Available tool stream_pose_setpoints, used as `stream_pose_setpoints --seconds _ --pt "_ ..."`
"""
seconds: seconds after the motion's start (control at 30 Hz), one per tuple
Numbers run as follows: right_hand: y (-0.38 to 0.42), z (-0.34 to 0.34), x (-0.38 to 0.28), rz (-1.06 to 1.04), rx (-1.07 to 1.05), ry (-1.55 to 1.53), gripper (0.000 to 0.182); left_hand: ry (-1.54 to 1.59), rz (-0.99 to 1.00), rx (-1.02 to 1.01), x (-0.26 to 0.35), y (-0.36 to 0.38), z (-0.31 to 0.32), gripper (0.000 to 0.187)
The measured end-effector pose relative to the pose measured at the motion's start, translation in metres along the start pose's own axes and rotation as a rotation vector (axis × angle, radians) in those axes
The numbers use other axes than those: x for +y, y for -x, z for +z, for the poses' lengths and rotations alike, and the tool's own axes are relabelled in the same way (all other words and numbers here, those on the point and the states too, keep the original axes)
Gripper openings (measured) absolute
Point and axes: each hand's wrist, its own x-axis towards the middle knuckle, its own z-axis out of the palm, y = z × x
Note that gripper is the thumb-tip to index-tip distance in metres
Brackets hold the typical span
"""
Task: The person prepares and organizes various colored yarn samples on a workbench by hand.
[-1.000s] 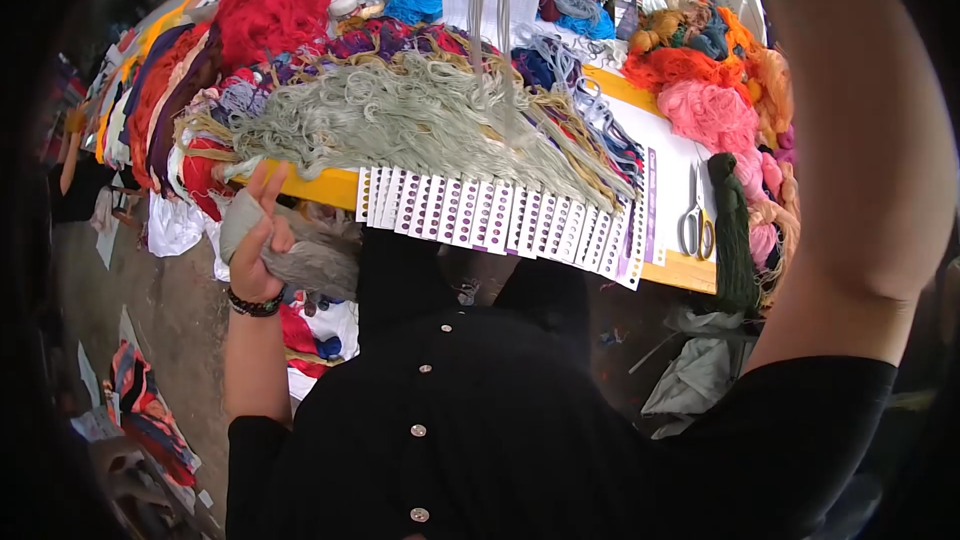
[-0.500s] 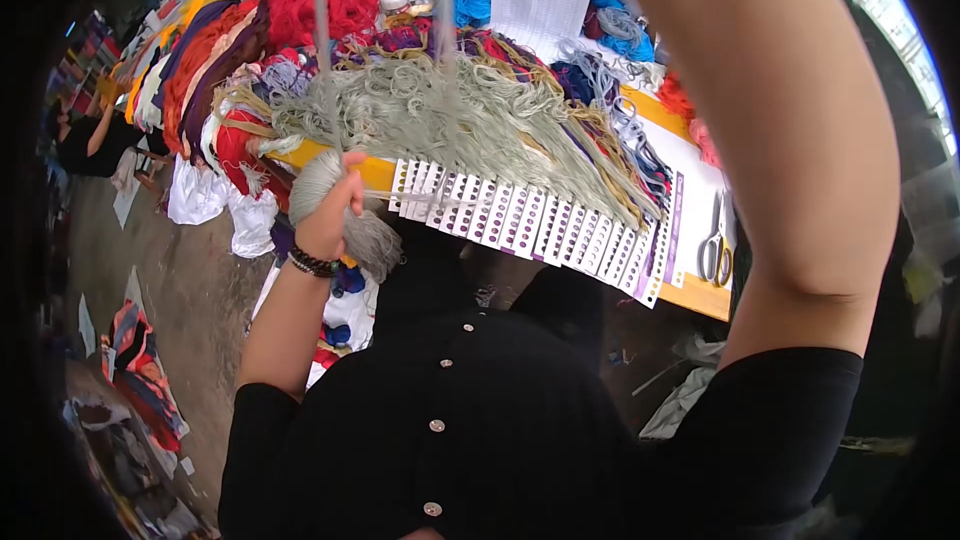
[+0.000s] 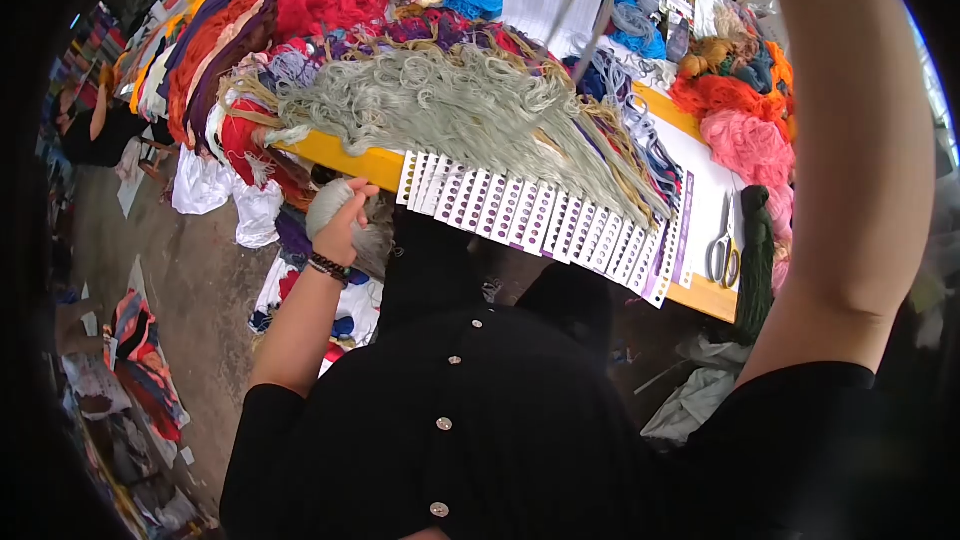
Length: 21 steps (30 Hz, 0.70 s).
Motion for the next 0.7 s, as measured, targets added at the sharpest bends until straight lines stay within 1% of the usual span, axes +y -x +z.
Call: stream_pose_setpoints --seconds 0.1,0.17,0.2,0.23,0.27,0.3,0.33,0.37,0.4,0.43,0.47,0.5,0.53,0.57,0.6,0.63,0.67,0.7 --pt "0.042 0.026 0.049 0.097 -0.398 0.497 0.017 0.044 0.088 -0.044 0.02 0.01 0.009 0.024" --pt "0.075 0.045 0.097 0.107 -0.656 0.692 0.021 0.117 0.129 -0.125 0.036 0.016 0.016 0.024" --pt "0.092 0.062 0.114 0.262 -0.714 0.841 0.021 0.115 0.194 -0.18 0.058 0.023 0.029 0.026" --pt "0.106 0.071 0.137 0.111 -0.839 0.866 0.019 0.115 0.194 -0.172 0.07 0.03 0.041 0.026" --pt "0.12 0.082 0.149 0.164 -0.876 0.895 0.017 0.226 0.189 -0.237 0.08 0.036 0.051 0.027" --pt "0.131 0.089 0.157 0.218 -0.912 0.924 0.015 0.261 0.191 -0.323 0.087 0.039 0.054 0.028" --pt "0.136 0.09 0.162 0.215 -0.917 0.92 0.015 0.296 0.188 -0.41 0.094 0.042 0.058 0.029" --pt "0.139 0.089 0.167 0.199 -0.89 0.878 0.013 0.295 0.19 -0.405 0.098 0.043 0.056 0.029" --pt "0.141 0.087 0.17 0.183 -0.862 0.837 0.012 0.156 0.119 -0.414 0.101 0.044 0.053 0.026" --pt "0.142 0.084 0.172 0.141 -0.721 0.766 0.009 0.017 0.047 -0.423 0.103 0.045 0.05 0.024" --pt "0.141 0.079 0.172 0.173 -0.678 0.731 0.008 0.117 -0.063 -0.324 0.103 0.045 0.049 0.016" --pt "0.138 0.072 0.171 0.206 -0.631 0.696 0.008 0.117 -0.065 -0.326 0.101 0.046 0.047 0.016" --pt "0.136 0.066 0.169 0.27 -0.601 0.664 0.009 0.181 -0.089 -0.198 0.098 0.046 0.046 0.012" --pt "0.136 0.06 0.175 0.281 -0.609 0.647 0.009 0.245 -0.113 -0.082 0.094 0.045 0.046 0.009" --pt "0.138 0.051 0.182 0.293 -0.607 0.643 0.009 0.214 -0.082 -0.11 0.091 0.043 0.044 0.009" --pt "0.141 0.046 0.184 0.215 -0.648 0.714 0.009 0.219 -0.094 -0.148 0.084 0.039 0.04 0.009" --pt "0.143 0.046 0.185 0.242 -0.687 0.792 0.009 0.151 -0.067 -0.146 0.081 0.039 0.039 0.009" --pt "0.149 0.046 0.189 0.309 -0.681 0.798 0.008 0.165 -0.086 -0.112 0.079 0.041 0.043 0.009"
